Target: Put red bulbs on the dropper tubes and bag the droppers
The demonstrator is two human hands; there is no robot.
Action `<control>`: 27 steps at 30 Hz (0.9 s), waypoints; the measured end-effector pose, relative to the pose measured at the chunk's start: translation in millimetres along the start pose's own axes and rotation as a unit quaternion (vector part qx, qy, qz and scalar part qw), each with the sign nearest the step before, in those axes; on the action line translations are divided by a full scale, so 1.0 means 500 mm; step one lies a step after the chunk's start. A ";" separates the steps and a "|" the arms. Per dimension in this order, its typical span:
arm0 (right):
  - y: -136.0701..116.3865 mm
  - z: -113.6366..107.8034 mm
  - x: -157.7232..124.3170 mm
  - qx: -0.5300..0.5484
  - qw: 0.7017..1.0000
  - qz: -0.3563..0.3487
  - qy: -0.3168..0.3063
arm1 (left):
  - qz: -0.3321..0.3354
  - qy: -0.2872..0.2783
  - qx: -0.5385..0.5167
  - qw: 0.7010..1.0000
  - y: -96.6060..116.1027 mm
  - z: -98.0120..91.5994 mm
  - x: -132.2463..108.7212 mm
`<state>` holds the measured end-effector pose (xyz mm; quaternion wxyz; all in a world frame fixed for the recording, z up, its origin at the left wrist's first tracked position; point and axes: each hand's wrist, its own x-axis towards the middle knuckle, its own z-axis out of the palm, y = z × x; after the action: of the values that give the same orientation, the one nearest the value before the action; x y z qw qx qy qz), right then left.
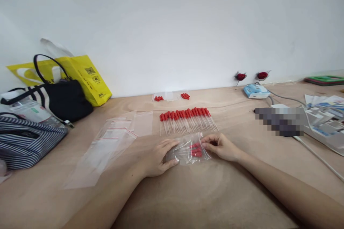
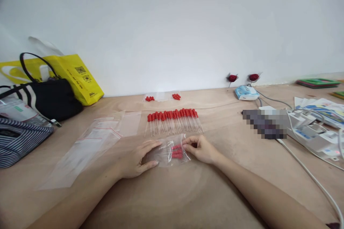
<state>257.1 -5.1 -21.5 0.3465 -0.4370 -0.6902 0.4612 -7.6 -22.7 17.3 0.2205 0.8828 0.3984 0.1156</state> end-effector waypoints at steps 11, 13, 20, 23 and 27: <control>0.045 -0.145 0.162 -0.190 0.922 0.165 0.295 | 0.007 -0.003 -0.008 1.000 -0.005 0.002 0.000; 0.048 -0.146 0.180 -0.185 0.922 0.180 0.288 | 0.009 -0.001 -0.015 1.000 -0.003 0.001 0.000; 0.058 -0.141 0.205 -0.128 0.929 0.227 0.263 | 0.007 0.001 -0.018 1.000 0.001 -0.001 0.001; 0.052 -0.145 0.205 -0.084 0.934 0.218 0.269 | 0.007 0.000 -0.015 1.000 0.004 -0.003 0.001; 0.030 -0.153 0.184 -0.006 0.946 0.154 0.286 | 0.006 0.003 -0.015 1.000 0.003 -0.002 0.000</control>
<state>293.9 108.2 -2.9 0.4512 -0.6534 -0.4890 0.3610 -7.0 -23.2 18.8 0.2320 0.8813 0.3920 0.1256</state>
